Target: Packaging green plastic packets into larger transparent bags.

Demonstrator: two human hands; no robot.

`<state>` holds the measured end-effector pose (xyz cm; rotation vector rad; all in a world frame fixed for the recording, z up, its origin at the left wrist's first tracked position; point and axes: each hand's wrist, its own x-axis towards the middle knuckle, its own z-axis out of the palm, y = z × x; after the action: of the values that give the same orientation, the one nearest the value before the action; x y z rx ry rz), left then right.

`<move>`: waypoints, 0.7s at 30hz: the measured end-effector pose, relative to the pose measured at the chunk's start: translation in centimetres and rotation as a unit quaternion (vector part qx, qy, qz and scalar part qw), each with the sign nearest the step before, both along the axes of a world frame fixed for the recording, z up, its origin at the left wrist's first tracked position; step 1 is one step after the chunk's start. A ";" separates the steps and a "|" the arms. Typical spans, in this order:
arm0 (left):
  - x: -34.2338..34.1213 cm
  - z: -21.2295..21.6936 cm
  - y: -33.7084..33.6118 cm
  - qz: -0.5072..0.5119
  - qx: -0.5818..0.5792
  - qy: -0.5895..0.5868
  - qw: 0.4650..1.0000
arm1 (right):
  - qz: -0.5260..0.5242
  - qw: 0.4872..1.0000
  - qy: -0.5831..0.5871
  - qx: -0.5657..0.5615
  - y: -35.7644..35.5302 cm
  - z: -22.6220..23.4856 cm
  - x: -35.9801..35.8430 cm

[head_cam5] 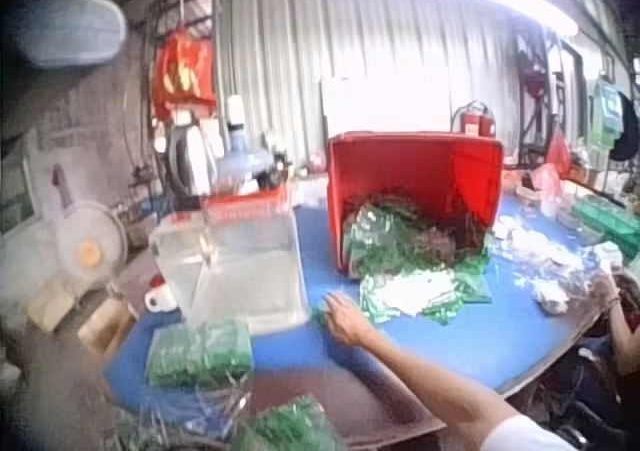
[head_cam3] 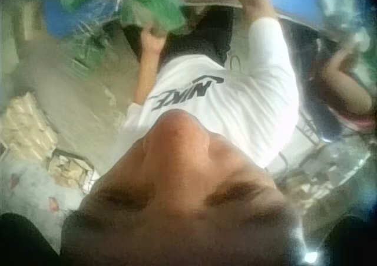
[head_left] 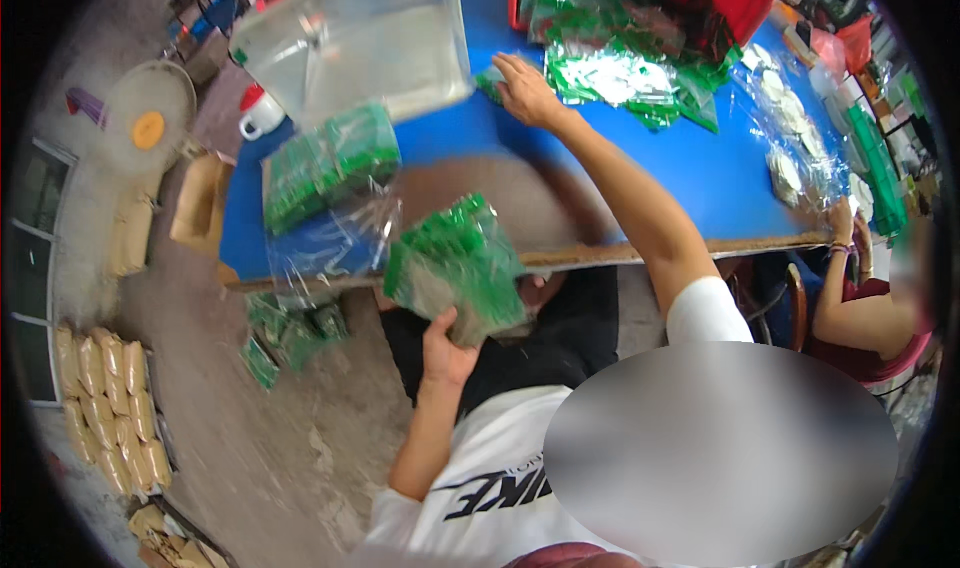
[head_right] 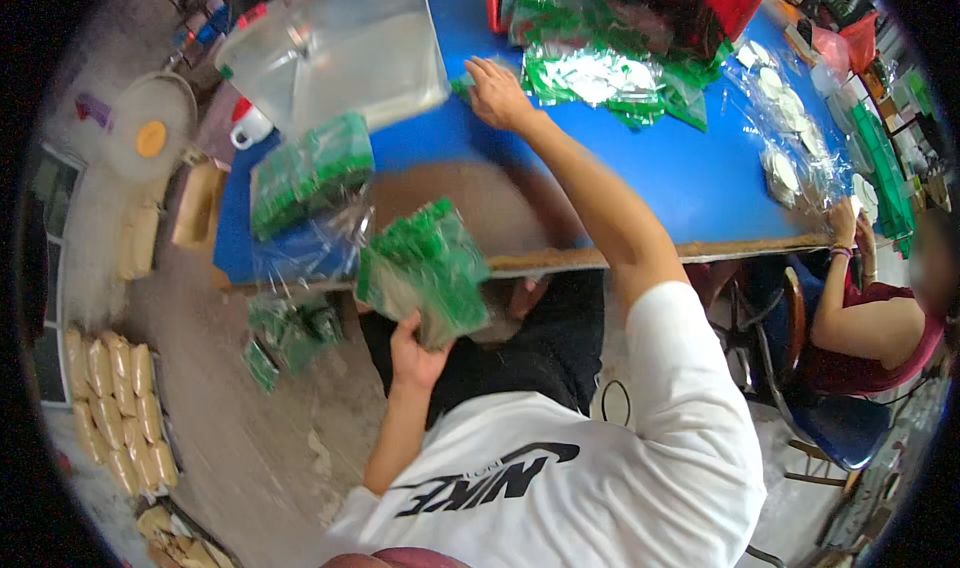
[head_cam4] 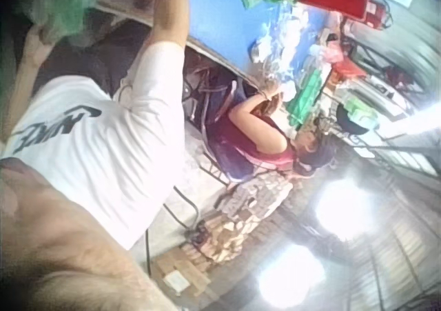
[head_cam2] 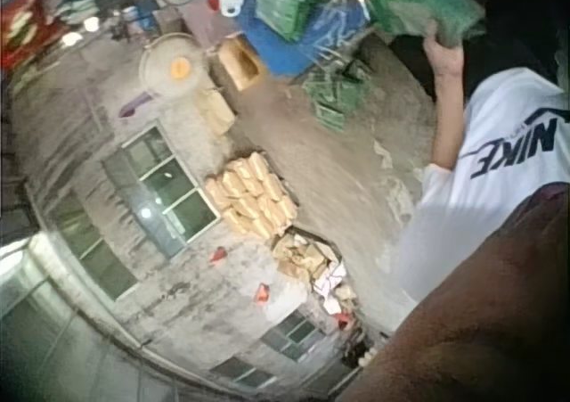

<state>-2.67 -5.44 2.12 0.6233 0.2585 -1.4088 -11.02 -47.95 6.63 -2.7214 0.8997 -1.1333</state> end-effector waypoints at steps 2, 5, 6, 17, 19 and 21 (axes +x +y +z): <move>-0.7 -0.2 -0.1 -0.018 0.004 0.000 1.000 | -0.091 0.967 0.212 0.106 -2.7 -0.3 -2.0; 2.3 -3.3 3.4 -0.028 -0.058 -0.029 0.997 | -0.048 0.961 0.271 0.023 4.2 0.3 1.6; 2.6 -4.1 4.0 -0.045 -0.099 -0.018 0.994 | -0.018 0.969 0.247 -0.017 6.6 1.0 0.9; 0.8 -2.0 -0.4 -0.030 -0.202 0.121 0.972 | 0.110 0.810 0.012 0.576 19.6 4.3 -5.4; 0.1 -1.1 -0.7 -0.019 -0.124 0.103 0.987 | 0.031 0.761 -0.099 0.640 15.7 6.0 -6.2; -0.4 -0.6 -0.8 -0.021 -0.112 0.063 0.991 | -0.147 0.950 -0.119 0.249 7.6 4.0 -8.5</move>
<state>-3.12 -6.19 1.53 0.3572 0.1843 -1.4952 -19.47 -40.36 10.59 -2.0497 1.3616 -1.0622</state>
